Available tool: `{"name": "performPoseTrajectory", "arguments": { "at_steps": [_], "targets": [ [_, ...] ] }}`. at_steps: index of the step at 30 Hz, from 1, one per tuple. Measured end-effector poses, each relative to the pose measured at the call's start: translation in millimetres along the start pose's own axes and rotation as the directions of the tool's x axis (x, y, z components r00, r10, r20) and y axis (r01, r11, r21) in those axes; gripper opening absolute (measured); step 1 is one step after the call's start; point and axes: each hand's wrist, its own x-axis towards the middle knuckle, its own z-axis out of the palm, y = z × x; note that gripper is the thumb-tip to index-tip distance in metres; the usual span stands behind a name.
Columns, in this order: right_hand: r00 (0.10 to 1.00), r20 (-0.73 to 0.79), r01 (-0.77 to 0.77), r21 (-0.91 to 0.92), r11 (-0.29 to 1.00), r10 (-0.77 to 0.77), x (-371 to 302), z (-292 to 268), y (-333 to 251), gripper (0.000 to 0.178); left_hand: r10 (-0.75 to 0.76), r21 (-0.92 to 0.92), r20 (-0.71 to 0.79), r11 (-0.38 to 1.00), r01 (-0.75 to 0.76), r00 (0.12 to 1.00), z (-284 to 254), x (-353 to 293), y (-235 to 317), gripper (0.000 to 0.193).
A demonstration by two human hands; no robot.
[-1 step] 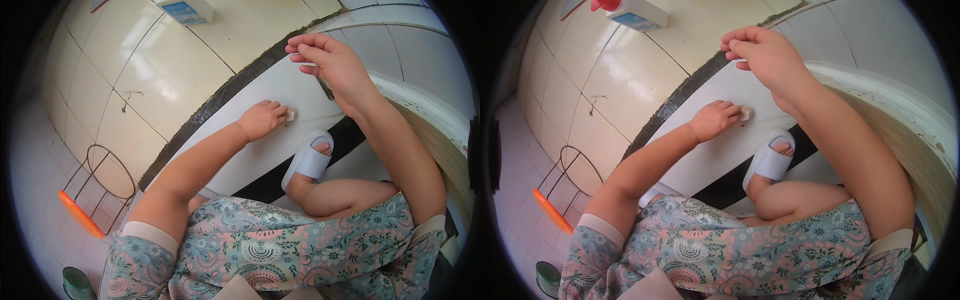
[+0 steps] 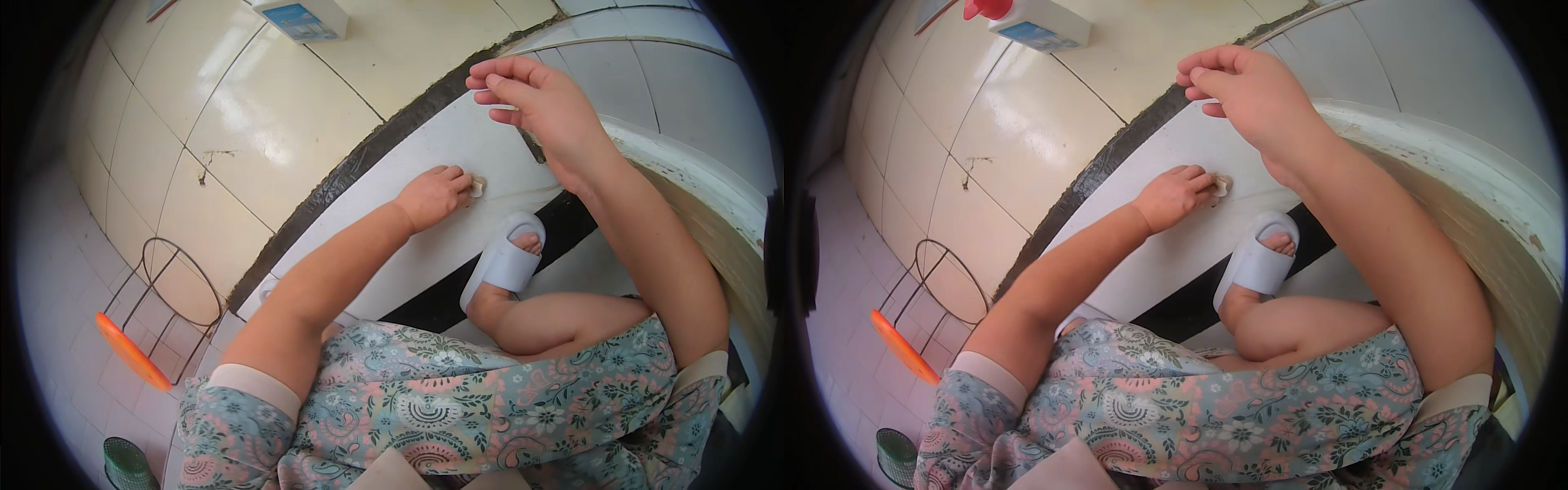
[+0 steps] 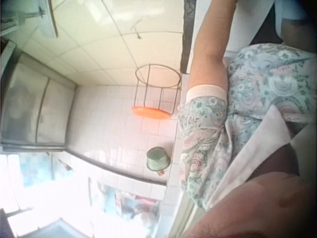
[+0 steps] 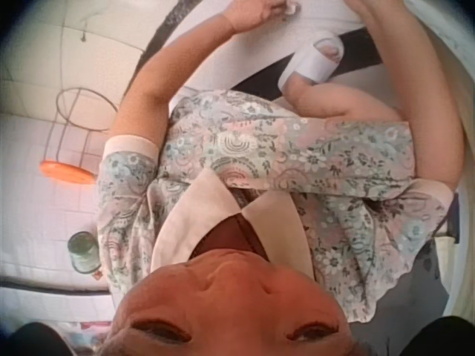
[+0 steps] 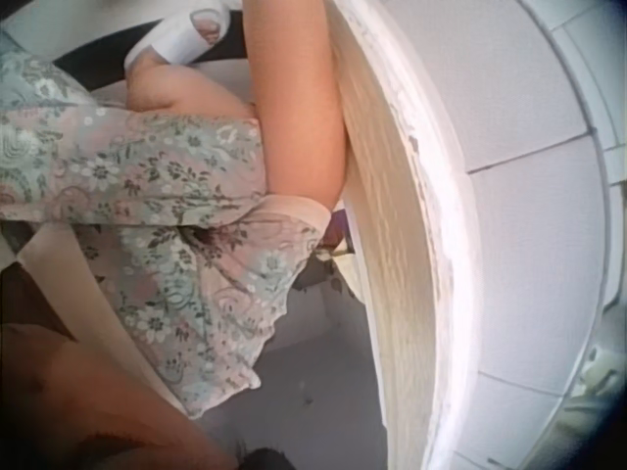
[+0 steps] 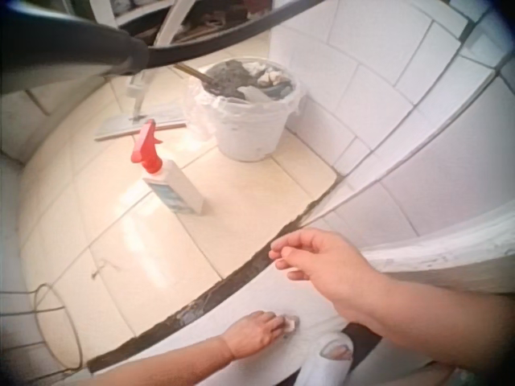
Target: The person sits on the tiled floor and scrubs the grout lines and baseboard area with a cloth. They use a spray bottle to apply cleaner to the floor and wipe the area repeatedly. The person also moves an orange stool to access the area underneath it.
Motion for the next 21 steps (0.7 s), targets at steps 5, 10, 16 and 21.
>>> {"name": "performPoseTrajectory", "arguments": {
  "at_steps": [5,10,16,21],
  "targets": [
    [0.998,0.049,-0.023,-0.046,0.999,0.025,-1.1,4.2,7.4,0.026,0.108,0.018,0.259,0.993,-0.116,0.96,2.1,-41.6,25.5,0.026],
    [0.993,0.116,-0.003,-0.054,0.999,0.009,-0.8,7.8,6.1,0.027,-0.015,0.211,0.273,0.976,-0.044,0.962,3.2,-18.7,26.9,0.036],
    [0.995,0.099,-0.014,-0.074,0.997,0.022,-0.1,3.8,7.5,0.026,0.106,0.178,0.262,0.972,-0.156,0.959,10.9,-22.9,21.2,0.028],
    [0.996,0.091,-0.006,-0.045,0.999,0.01,1.0,6.0,6.1,0.026,0.11,0.062,0.3,0.989,-0.134,0.948,-17.3,-27.0,-11.9,0.026]
  ]
}}
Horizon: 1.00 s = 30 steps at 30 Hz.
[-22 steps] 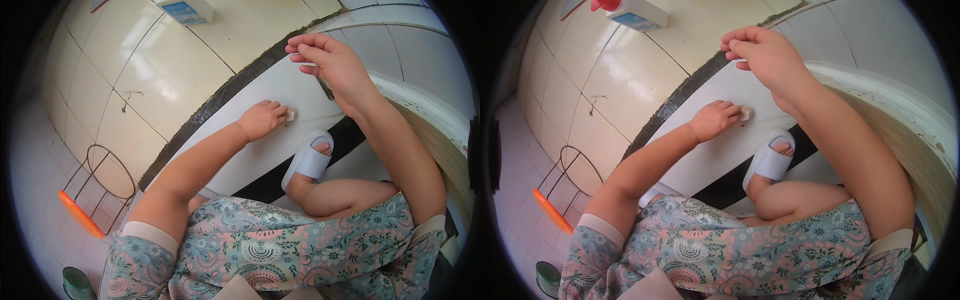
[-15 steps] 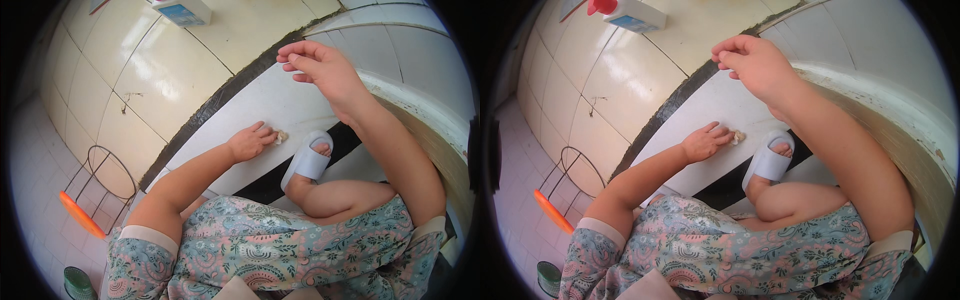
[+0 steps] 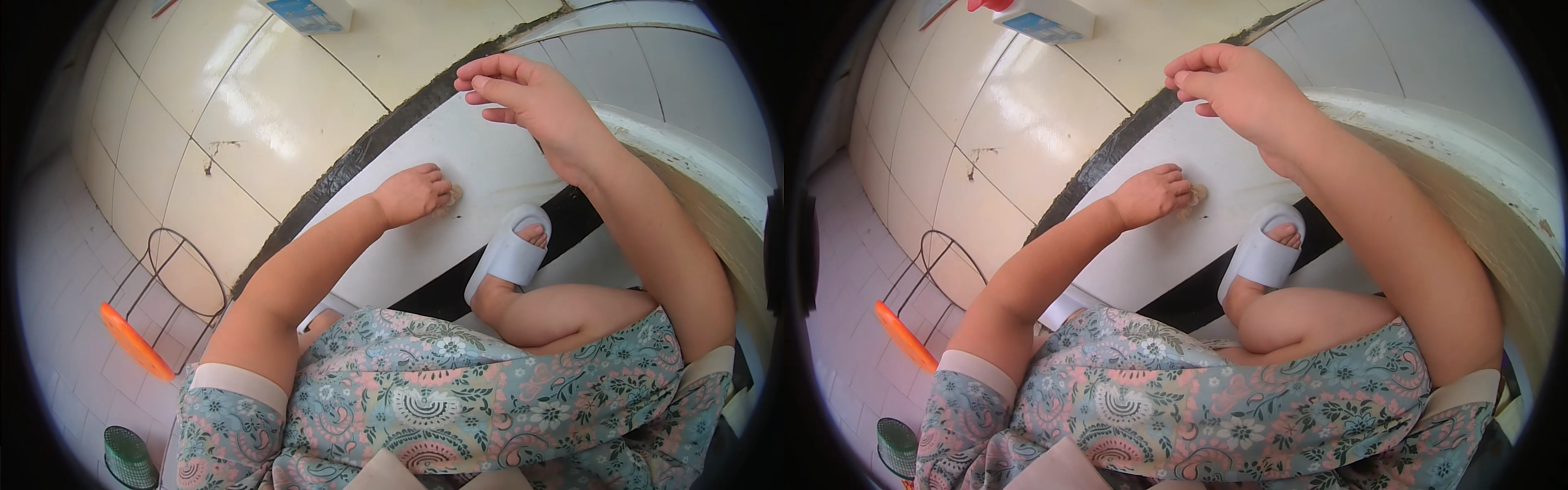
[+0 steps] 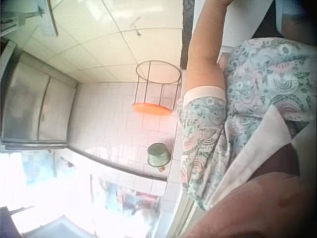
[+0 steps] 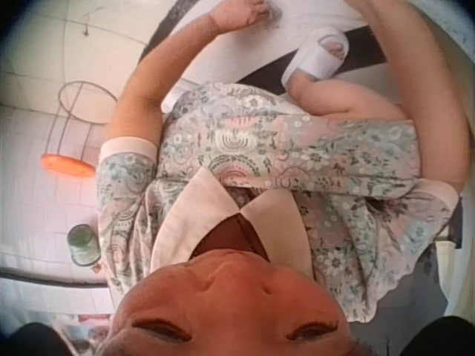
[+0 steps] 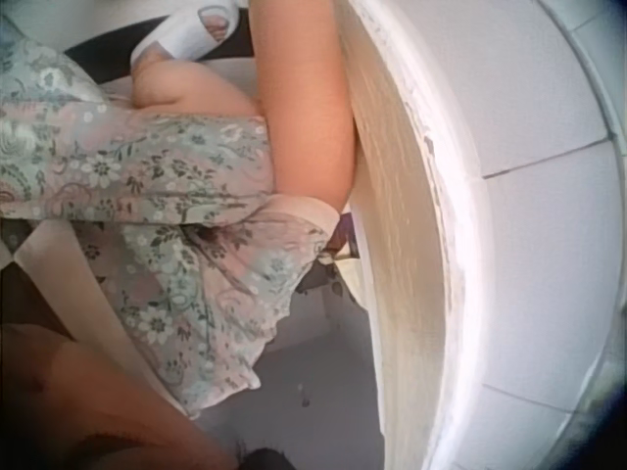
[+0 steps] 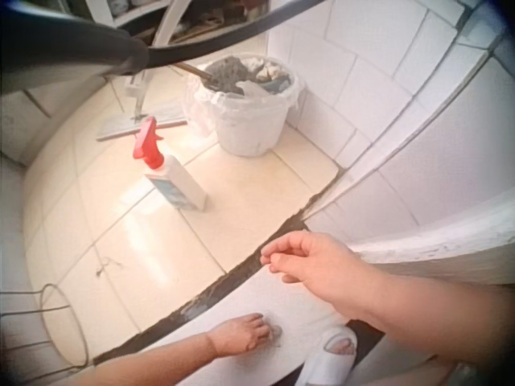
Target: The person sits on the tiled floor and scrubs the grout lines and baseboard area with a cloth. They use a spray bottle to apply cleaner to the floor and wipe the area repeatedly. The person also moves an orange stool to access the area underneath it.
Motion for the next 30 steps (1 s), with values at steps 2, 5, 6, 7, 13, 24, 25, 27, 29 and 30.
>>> {"name": "performPoseTrajectory", "arguments": {
  "at_steps": [2,5,6,7,13,24,25,27,29,30],
  "targets": [
    [1.0,-0.004,-0.02,0.019,1.0,0.02,-0.4,0.3,0.5,0.026,-0.068,-0.153,-0.07,0.987,0.057,0.995,5.2,1.0,5.7,0.029],
    [1.0,-0.006,-0.01,0.023,1.0,0.01,-1.3,-1.8,1.3,0.026,-0.077,-0.251,-0.057,0.966,0.06,0.995,18.3,7.3,26.7,0.037],
    [1.0,0.0,-0.001,0.022,1.0,0.001,-0.3,-1.6,1.3,0.026,-0.075,-0.225,-0.047,0.972,0.063,0.996,24.7,8.6,37.1,0.039],
    [1.0,-0.005,-0.005,0.021,1.0,0.005,0.3,-0.8,1.1,0.026,-0.074,-0.2,-0.038,0.978,0.065,0.997,29.8,9.9,46.7,0.04],
    [0.988,-0.156,0.02,0.037,0.999,-0.014,-2.6,-5.2,2.2,0.027,-0.021,0.181,0.074,0.983,0.008,0.997,32.4,-7.4,61.7,0.047],
    [0.98,-0.199,-0.012,0.073,0.997,0.026,1.5,-7.9,-1.3,0.026,-0.044,0.094,-0.079,0.994,0.051,0.996,-5.5,-97.5,-18.0,0.009],
    [0.979,-0.204,-0.015,0.072,0.997,0.03,2.0,-7.7,-1.2,0.025,-0.163,0.0,-0.126,0.986,0.165,0.978,-6.4,-97.4,-21.1,0.008],
    [0.975,-0.218,-0.035,0.073,0.997,0.05,4.6,-8.7,2.4,0.023,-0.395,-0.213,-0.183,0.91,0.356,0.9,-12.5,-93.0,-28.4,0.008],
    [0.974,-0.214,-0.062,0.072,0.995,0.076,6.7,-9.1,7.1,0.024,-0.512,-0.208,-0.306,0.858,0.469,0.802,-24.5,-88.8,-47.7,0.011],
    [0.974,-0.211,-0.068,0.077,0.995,0.083,3.5,-9.4,8.5,0.024,-0.538,-0.155,-0.315,0.842,0.517,0.781,-35.2,-86.3,-57.9,0.012]
  ]
}}
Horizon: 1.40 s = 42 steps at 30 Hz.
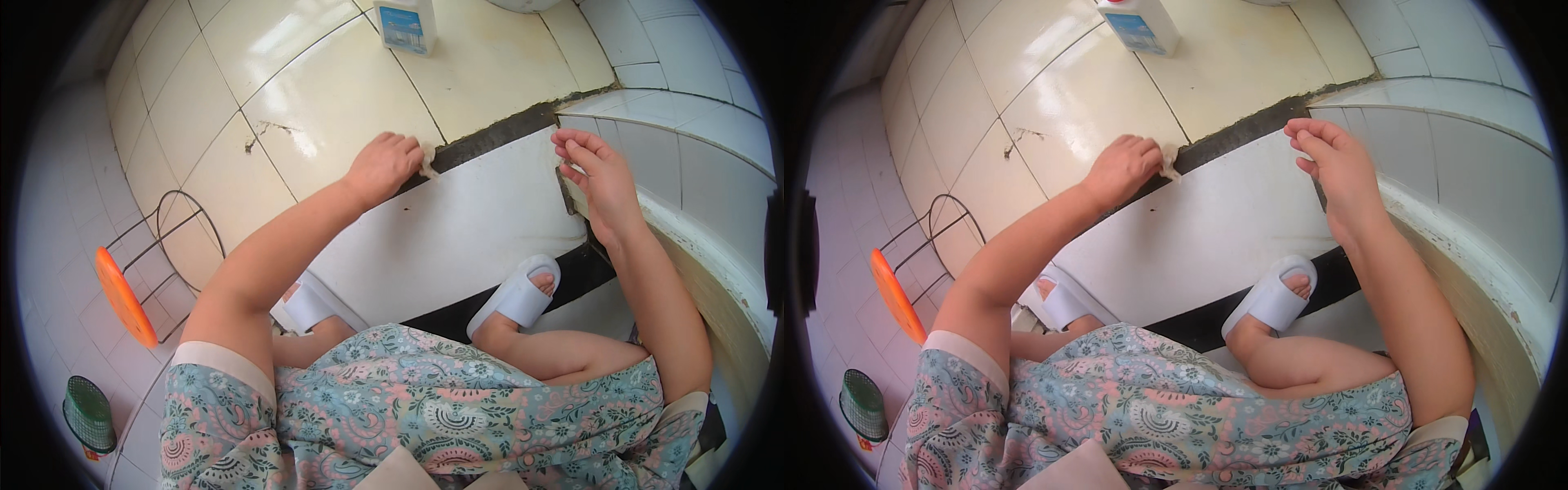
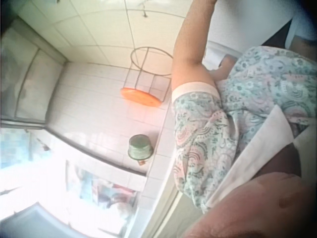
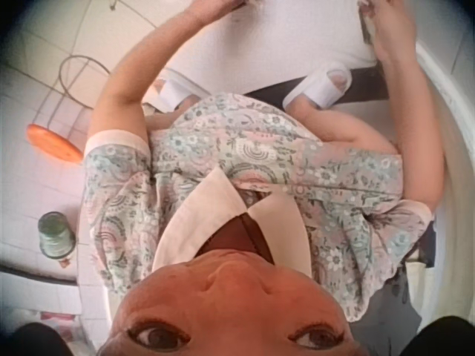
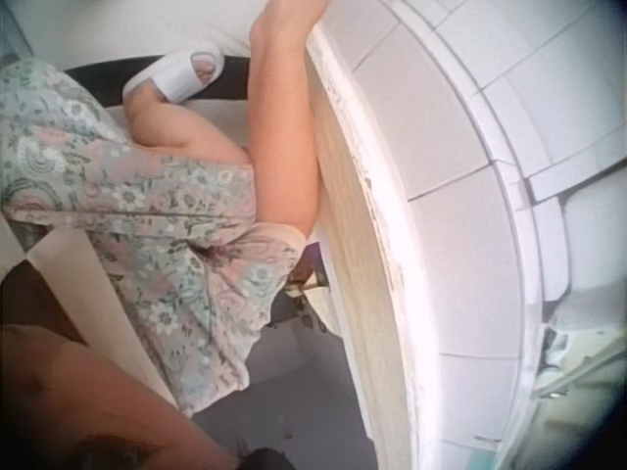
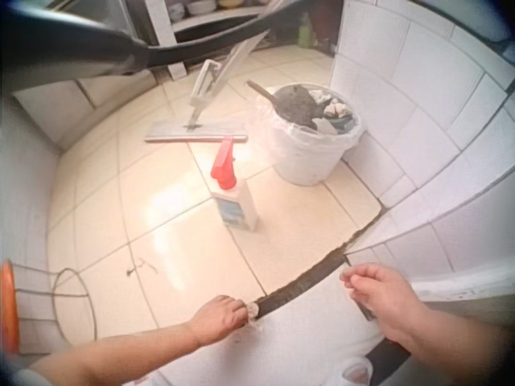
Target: The person sits on the tiled floor and scrubs the grout lines and baseboard area with a cloth. They use a spray bottle to apply cleaner to the floor and wipe the area repeatedly. The person also moves an orange stool to access the area underneath it.
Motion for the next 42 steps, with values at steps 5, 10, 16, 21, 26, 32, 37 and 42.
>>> {"name": "performPoseTrajectory", "arguments": {
  "at_steps": [5,10,16,21,26,32,37,42],
  "targets": [
    [0.999,0.048,-0.004,-0.044,0.999,0.006,-3.2,4.8,-0.3,0.023,-0.056,0.088,0.05,0.995,0.051,0.997,6.5,12.1,-2.7,0.028],
    [0.992,0.12,-0.023,-0.1,0.995,0.035,-10.1,8.9,0.1,0.024,0.004,0.187,0.362,0.979,-0.077,0.932,8.9,3.1,-2.1,0.037],
    [0.987,0.148,-0.049,-0.133,0.99,0.069,-9.8,1.3,0.0,0.025,0.14,0.072,0.271,0.984,-0.165,0.952,1.7,-69.8,-43.5,0.026],
    [0.979,0.137,-0.141,-0.061,0.988,0.149,-7.0,1.1,2.6,0.026,0.041,0.032,0.271,0.998,-0.052,0.962,-10.0,-102.7,-50.8,0.022],
    [0.976,0.148,-0.16,-0.033,0.987,0.163,-0.6,6.3,-6.3,0.027,-0.033,0.004,0.164,0.999,0.032,0.986,2.0,-83.3,-31.7,0.019],
    [0.972,0.149,-0.177,-0.035,0.984,0.18,1.1,12.1,-7.3,0.027,-0.091,-0.088,0.106,0.991,0.1,0.99,18.6,-93.8,-29.3,0.017],
    [0.975,0.162,-0.144,-0.056,0.988,0.152,-0.1,17.1,-10.1,0.027,-0.13,-0.126,0.157,0.98,0.151,0.979,6.2,-137.2,-39.9,0.012],
    [0.961,0.217,-0.136,-0.156,0.978,0.169,-8.7,37.4,-16.6,0.026,-0.109,-0.087,0.344,0.985,0.147,0.933,-13.8,-198.0,-67.0,0.009]
  ]
}}
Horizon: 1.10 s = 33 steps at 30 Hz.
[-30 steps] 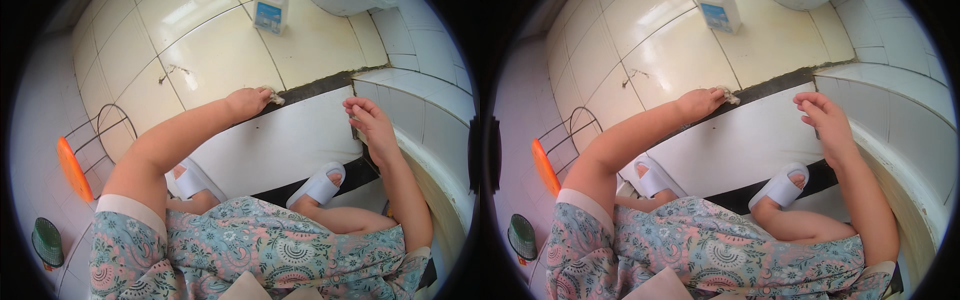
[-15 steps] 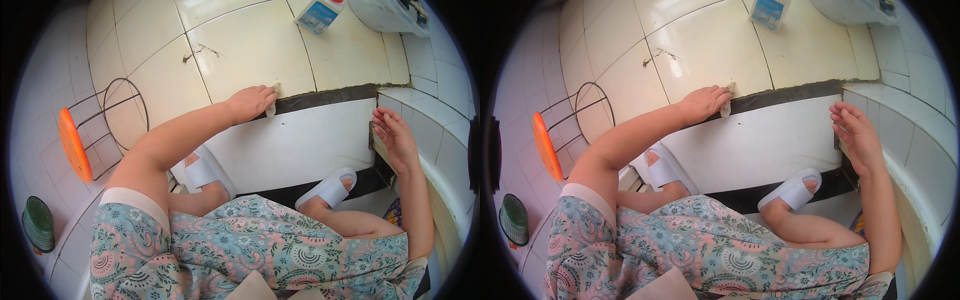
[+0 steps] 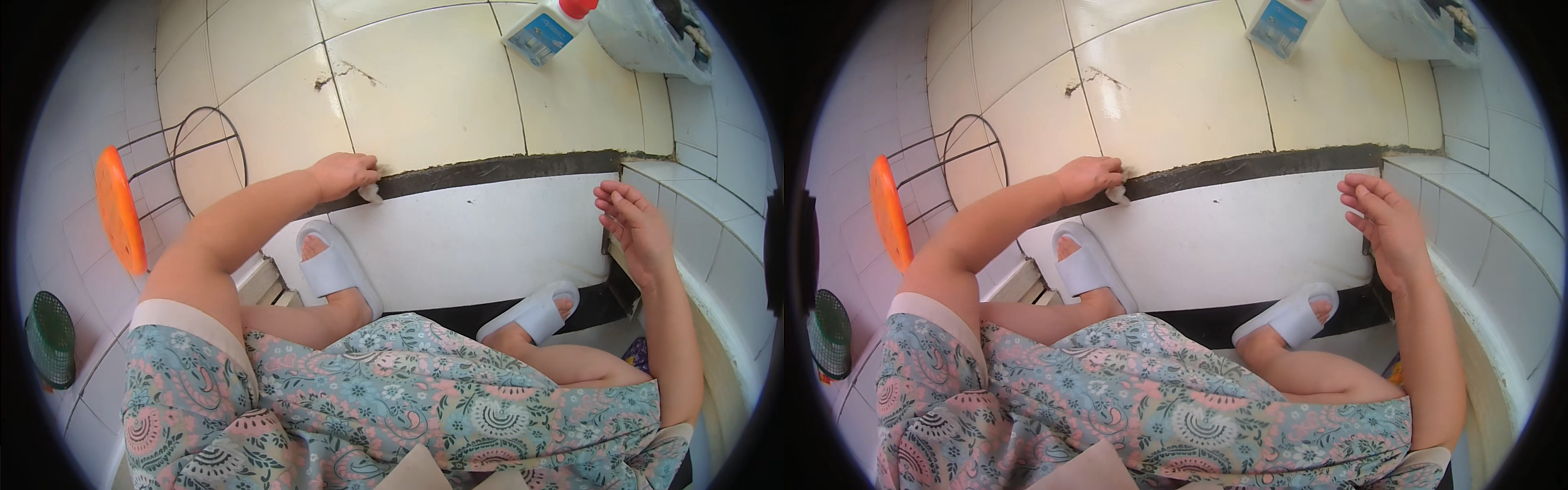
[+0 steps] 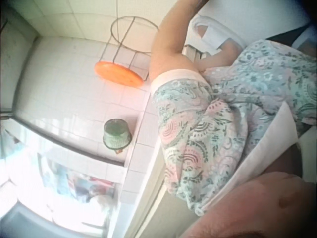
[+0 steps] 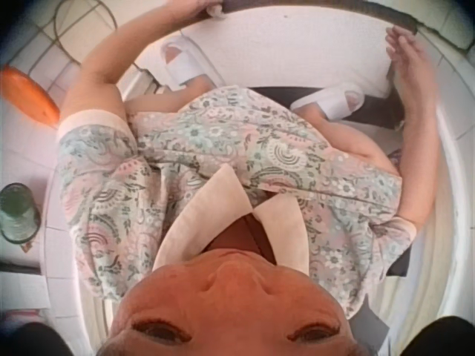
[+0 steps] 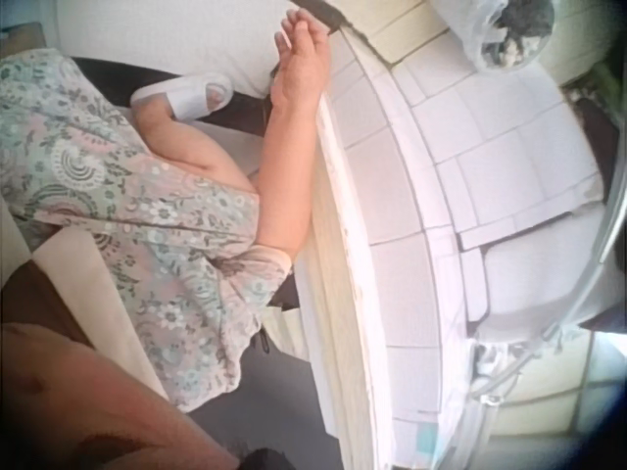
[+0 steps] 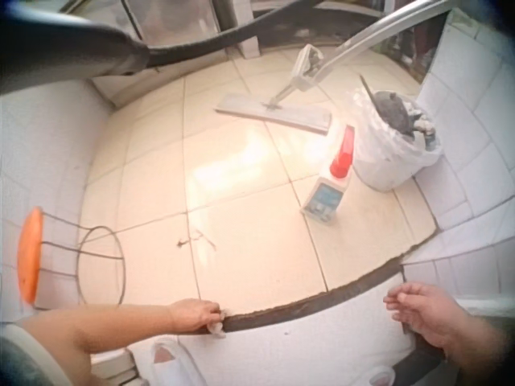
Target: The person sits on the tiled floor and scrubs the grout lines and baseboard area with a cloth. They use a spray bottle to apply cleaner to the floor and wipe the area repeatedly. The person also moves an orange stool to access the area underneath it.
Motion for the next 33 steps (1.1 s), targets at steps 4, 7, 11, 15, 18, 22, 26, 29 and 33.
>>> {"name": "performPoseTrajectory", "arguments": {
  "at_steps": [4,7,11,15,18,22,26,29,33],
  "targets": [
    [0.995,0.076,0.066,-0.128,0.99,-0.057,-9.5,21.9,-21.1,0.025,-0.083,0.082,0.085,0.994,0.076,0.993,-58.9,-44.1,-11.7,0.01],
    [0.995,0.08,0.069,-0.192,0.979,-0.055,-20.8,41.0,-42.0,0.024,-0.132,0.082,-0.04,0.987,0.135,0.99,-98.4,-64.6,-14.2,0.012],
    [0.986,0.162,0.086,-0.256,0.963,-0.045,-29.5,88.2,-72.6,0.022,-0.231,-0.019,-0.194,0.973,0.231,0.953,-99.2,-79.7,-13.1,0.016],
    [0.981,0.167,0.125,-0.173,0.977,-0.096,-36.6,129.2,-88.2,0.023,-0.365,-0.307,-0.397,0.918,0.253,0.842,-36.1,-49.9,2.3,0.015],
    [0.99,0.095,0.101,0.0,0.995,-0.1,-48.0,141.4,-77.6,0.023,-0.278,-0.301,-0.488,0.944,0.139,0.827,8.9,-12.8,13.2,0.017],
    [0.997,0.077,-0.007,0.066,0.998,0.001,-37.5,144.8,-42.5,0.022,-0.114,-0.104,-0.676,0.993,0.059,0.728,52.7,7.9,25.2,0.017],
    [0.997,0.074,-0.017,0.033,0.999,0.015,-14.8,147.9,-31.2,0.022,-0.188,-0.118,-0.648,0.982,0.147,0.738,64.5,-25.8,23.0,0.014],
    [0.998,0.059,0.006,0.043,0.999,-0.009,1.2,151.8,-37.2,0.024,-0.241,-0.106,-0.682,0.967,0.232,0.691,76.0,-55.4,18.4,0.015],
    [0.998,0.012,-0.055,0.135,0.989,0.054,31.8,152.7,-27.2,0.026,-0.362,-0.12,-0.656,0.917,0.381,0.663,101.2,-93.1,8.8,0.012]
  ]
}}
